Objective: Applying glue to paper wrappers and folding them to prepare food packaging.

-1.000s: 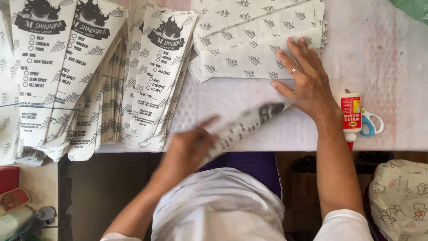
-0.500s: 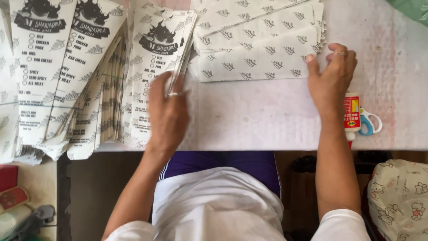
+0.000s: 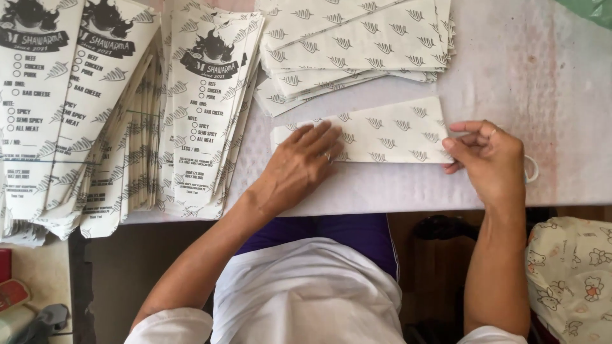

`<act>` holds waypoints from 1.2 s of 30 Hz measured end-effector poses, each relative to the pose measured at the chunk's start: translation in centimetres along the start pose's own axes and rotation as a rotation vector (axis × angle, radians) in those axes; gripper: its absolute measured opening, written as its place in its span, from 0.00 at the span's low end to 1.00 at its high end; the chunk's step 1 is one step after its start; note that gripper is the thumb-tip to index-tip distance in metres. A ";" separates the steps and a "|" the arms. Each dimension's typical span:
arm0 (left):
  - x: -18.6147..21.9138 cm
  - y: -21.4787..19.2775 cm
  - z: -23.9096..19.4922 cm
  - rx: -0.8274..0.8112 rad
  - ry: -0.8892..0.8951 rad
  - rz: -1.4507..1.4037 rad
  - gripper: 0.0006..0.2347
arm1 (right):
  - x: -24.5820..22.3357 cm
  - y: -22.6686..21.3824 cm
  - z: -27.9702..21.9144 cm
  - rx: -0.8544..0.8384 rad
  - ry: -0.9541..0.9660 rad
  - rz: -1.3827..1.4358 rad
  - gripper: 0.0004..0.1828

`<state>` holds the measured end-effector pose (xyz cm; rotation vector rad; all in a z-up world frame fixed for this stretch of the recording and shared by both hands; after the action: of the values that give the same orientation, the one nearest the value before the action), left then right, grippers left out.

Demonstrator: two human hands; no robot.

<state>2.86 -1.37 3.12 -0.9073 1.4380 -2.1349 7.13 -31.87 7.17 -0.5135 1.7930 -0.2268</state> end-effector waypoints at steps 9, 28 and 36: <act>0.4 0.4 0.1 0.022 -0.021 0.033 0.09 | 4.0 -5.3 -4.5 0.140 0.149 -0.855 0.35; -2.4 -1.9 2.7 0.019 -0.095 -0.084 0.20 | 3.0 3.1 -4.7 0.195 -0.554 0.531 0.13; -3.3 -3.9 3.8 -0.141 -0.230 -0.357 0.05 | 6.0 7.7 -1.6 0.259 -0.567 0.481 0.27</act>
<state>7.96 -0.21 6.71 -1.5081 1.4053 -2.0984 2.61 -27.97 -0.71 0.0521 1.2566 0.0254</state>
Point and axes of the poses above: each hand's wrist, its own z-axis towards the middle knuckle, its own y-axis out of the palm, x = y × z, the point moved 4 cm from there along z, towards the middle knuckle, and after that the axes turned 11 degrees about -x, right-handed, at the moved point
